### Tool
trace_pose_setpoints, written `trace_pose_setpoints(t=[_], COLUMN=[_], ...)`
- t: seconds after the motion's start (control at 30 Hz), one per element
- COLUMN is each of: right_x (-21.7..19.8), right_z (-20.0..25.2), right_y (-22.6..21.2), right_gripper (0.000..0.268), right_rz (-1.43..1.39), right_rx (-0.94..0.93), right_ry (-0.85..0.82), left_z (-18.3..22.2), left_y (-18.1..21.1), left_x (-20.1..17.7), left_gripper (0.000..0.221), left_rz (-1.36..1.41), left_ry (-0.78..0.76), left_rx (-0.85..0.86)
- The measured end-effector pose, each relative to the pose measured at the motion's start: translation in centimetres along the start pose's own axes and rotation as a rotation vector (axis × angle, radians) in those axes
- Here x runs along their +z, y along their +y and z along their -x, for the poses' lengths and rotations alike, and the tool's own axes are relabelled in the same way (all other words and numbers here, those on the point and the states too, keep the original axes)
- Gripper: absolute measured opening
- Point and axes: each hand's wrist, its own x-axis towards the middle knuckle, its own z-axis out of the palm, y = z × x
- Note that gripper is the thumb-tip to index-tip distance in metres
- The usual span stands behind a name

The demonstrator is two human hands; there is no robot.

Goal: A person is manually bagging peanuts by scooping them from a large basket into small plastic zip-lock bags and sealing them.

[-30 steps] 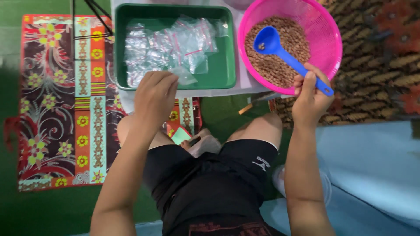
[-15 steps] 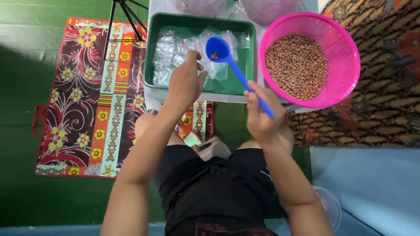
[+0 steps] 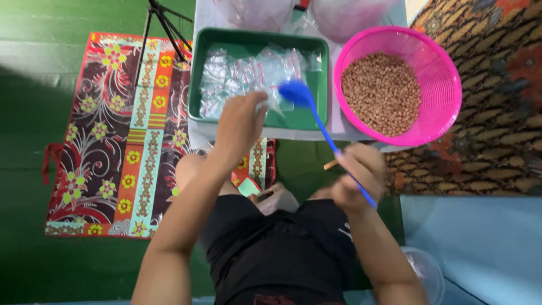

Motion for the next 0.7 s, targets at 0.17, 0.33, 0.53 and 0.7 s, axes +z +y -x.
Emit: trace_pose_setpoints(t=[0.17,0.33,0.53,0.7], right_x=[-1.9,-0.7,1.1,1.2], right_z=[-0.1,-1.4,4.5,5.2], right_y=[-2.6,-5.7,-5.7,-6.3], right_gripper=[0.043,0.043,0.004,0.012], right_rz=[-0.153,-0.016,-0.278,-0.283], right_rx=[0.279,0.601,0.94,1.017], right_ry=[0.132,-0.535,-0.533,-0.537], left_z=[2.1,5.1,9.5,11.5], left_y=[3.7,6.4,5.8,5.5], left_x=[-2.2,-3.3,-1.9,-1.1], left_gripper=[0.002,0.007,0.016,0.013], left_rz=[0.105,0.31,0.534,0.696], left_ry=[0.033,-0.026,-0.252,-0.353], left_rx=[0.067,0.089,0.009,-0.25])
